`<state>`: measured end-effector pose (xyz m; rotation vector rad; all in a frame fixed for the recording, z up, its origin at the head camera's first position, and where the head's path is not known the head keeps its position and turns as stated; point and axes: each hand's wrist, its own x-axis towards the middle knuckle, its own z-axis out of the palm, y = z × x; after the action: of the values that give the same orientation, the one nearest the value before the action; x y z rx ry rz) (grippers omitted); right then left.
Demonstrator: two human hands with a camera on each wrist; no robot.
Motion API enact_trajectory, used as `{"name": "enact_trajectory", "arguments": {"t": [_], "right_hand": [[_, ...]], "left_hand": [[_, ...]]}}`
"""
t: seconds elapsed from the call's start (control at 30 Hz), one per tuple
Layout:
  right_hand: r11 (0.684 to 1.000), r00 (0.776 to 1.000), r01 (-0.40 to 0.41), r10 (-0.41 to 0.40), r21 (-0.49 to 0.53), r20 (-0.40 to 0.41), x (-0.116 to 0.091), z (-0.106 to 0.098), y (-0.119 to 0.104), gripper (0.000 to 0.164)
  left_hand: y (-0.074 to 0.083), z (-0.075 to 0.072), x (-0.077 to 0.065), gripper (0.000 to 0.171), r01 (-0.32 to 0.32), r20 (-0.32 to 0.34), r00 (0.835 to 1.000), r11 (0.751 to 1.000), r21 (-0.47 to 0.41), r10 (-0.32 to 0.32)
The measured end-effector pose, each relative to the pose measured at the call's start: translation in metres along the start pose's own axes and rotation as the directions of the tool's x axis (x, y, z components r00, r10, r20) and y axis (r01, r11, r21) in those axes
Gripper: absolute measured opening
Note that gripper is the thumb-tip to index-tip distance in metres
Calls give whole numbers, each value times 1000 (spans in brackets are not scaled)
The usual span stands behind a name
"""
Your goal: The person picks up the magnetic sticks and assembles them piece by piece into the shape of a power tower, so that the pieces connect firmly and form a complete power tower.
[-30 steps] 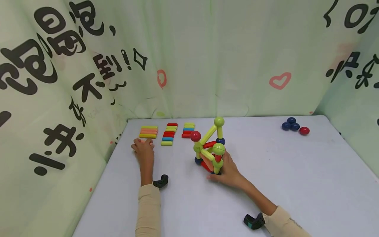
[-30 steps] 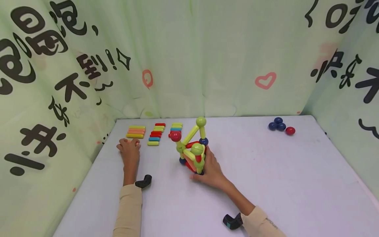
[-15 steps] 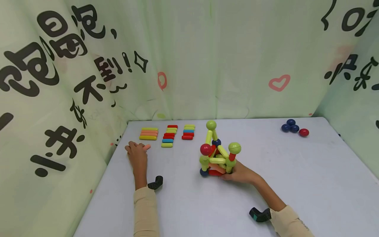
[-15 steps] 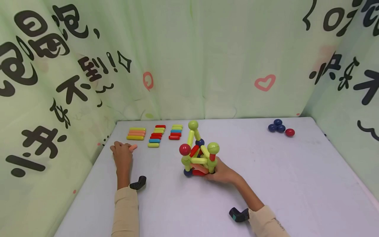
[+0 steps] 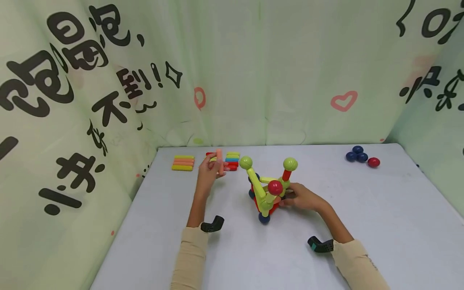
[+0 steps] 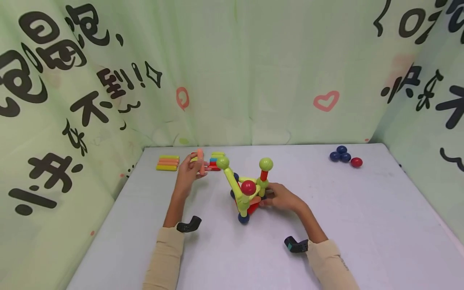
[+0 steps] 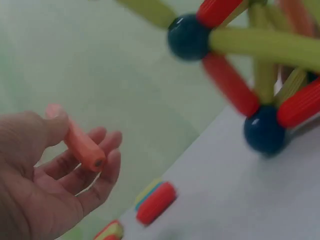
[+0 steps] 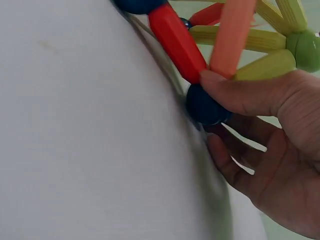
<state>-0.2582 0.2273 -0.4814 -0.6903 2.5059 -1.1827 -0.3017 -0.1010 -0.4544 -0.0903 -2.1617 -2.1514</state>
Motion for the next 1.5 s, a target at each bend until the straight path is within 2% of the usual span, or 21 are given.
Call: {"name": "enact_trajectory", "arguments": {"t": [0.1,0.23,0.37,0.5,0.67,0.8,0.93,1.0,1.07,1.17,1.23,1.33,1.43,1.5], "right_hand": [[1000,998,-6,5,-18,-60,1,1,4,45],[1000,998,-13,12,-4,-61,1,2,4,43],[1000,1000,1,-1,6,-11,1,-2,2,46],[998,999,6,-9,62,53,-4,-7,2,59],[991,995,12,-25,131,94,-10,-13,2,72],[987,996,-11,-5,163,94,-12,-17,-1,73],[984,996,-11,-5,176,91,-13,-19,-7,73],[983,997,-2,-13,185,81,-13,-19,-11,74],[981,998,10,-23,194,65,-14,-19,-14,78],[979,999,28,-34,202,25,-14,-20,-16,83],[975,998,65,-64,215,-14,-14,-20,-17,82],[957,988,144,-124,250,-94,-12,-20,-22,71],[934,966,221,-170,280,-197,-8,-17,-28,57],[930,945,247,-169,271,-280,-3,-15,-30,48]], "left_hand": [[5,28,-6,44,37,29,999,987,-158,-33],[9,52,-14,43,34,10,999,953,-301,-33],[9,65,-16,30,-20,-6,1000,936,-350,19],[5,71,-16,36,-53,105,990,930,-363,98],[2,69,-16,52,-77,281,940,925,-372,191],[-1,66,-13,67,-109,388,888,934,-340,245],[-5,61,-11,94,-167,469,830,938,-305,300],[-6,59,-10,95,-170,506,803,935,-312,315],[-7,56,-10,87,-146,540,780,931,-335,317],[-8,53,-11,70,-84,585,756,930,-359,294],[-7,53,-11,67,-76,597,751,934,-348,284],[-4,55,-13,66,-112,588,758,944,-309,282],[-1,61,-14,67,-153,553,785,953,-263,279],[1,67,-16,70,-189,511,813,957,-221,279]]}}
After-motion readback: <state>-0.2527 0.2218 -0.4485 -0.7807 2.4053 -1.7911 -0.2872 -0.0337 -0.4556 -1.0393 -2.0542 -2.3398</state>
